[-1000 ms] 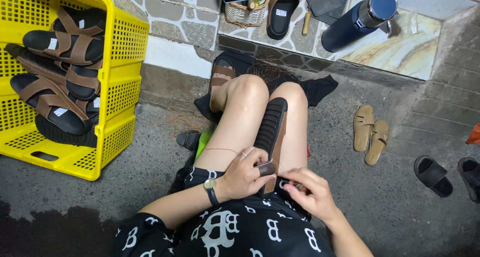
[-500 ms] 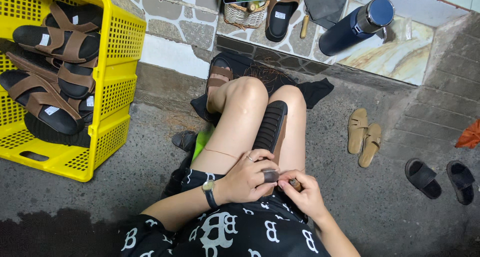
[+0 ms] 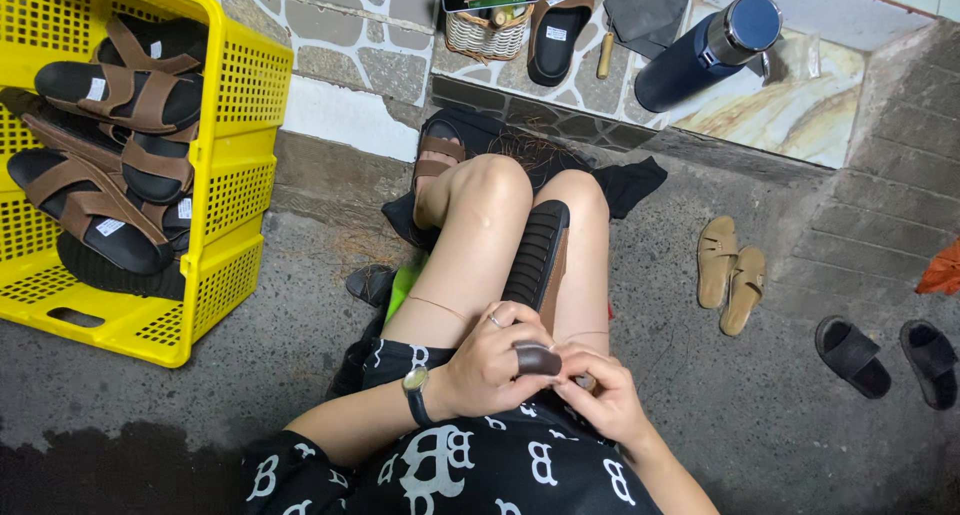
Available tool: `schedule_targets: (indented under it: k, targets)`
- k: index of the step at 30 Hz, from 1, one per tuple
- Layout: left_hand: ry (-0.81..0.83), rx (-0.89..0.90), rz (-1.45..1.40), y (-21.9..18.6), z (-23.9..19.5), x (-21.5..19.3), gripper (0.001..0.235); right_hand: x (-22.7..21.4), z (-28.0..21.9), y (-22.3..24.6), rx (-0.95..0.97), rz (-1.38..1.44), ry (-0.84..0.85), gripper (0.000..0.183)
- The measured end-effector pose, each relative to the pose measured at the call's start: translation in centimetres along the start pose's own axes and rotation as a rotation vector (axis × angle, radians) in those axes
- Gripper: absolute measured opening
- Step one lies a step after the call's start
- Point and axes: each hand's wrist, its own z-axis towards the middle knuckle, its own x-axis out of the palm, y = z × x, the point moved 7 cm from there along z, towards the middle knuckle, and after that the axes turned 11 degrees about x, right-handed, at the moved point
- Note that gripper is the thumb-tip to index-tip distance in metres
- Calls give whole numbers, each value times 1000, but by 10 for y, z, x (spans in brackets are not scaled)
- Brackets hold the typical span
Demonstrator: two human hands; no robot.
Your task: The person sits on the floor and sews a brown sandal sole using a needle and thread. They repeatedly pass the needle through the sole and pull the thread to secure the stitching.
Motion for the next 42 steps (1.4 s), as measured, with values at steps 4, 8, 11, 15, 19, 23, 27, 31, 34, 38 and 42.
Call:
schedule_targets:
  k: [4, 8, 11, 15, 19, 23, 27, 31, 34, 38, 42]
  targets:
    - [2, -272, -88, 24, -20, 7, 39, -21, 3, -13, 141, 721, -19, 17]
    - [198, -459, 1, 44, -46, 21, 51, -96, -9, -47, 201, 1291, -279, 20]
    - [208, -445, -7, 48, -55, 23, 51, -159, -21, -13, 121, 1245, -539, 47]
    - [170, -392, -36, 56, -54, 19, 51, -228, -75, -28, -139, 1041, -722, 41]
    - [122, -282, 15, 55, -50, 17, 49, -192, -57, -14, -118, 747, -796, 30]
    - [113, -276, 19, 56, -50, 16, 49, -88, -2, 27, -30, -264, -604, 24]
    - [105, -278, 41, 59, -57, 19, 51, -18, 32, 18, -135, -476, -95, 35]
    - [-8, -233, 69, 62, -59, 17, 47, -18, 29, -8, -12, -526, -189, 17]
    - [10, -239, 50, 62, -56, 18, 46, -21, 30, 0, -47, -521, -274, 17]
    - [24, -265, 58, 58, -50, 14, 44, -18, 45, 16, -32, -385, -346, 24]
    - [29, -318, 59, 53, -57, 9, 39, -14, 53, -1, -6, -279, -383, 28]
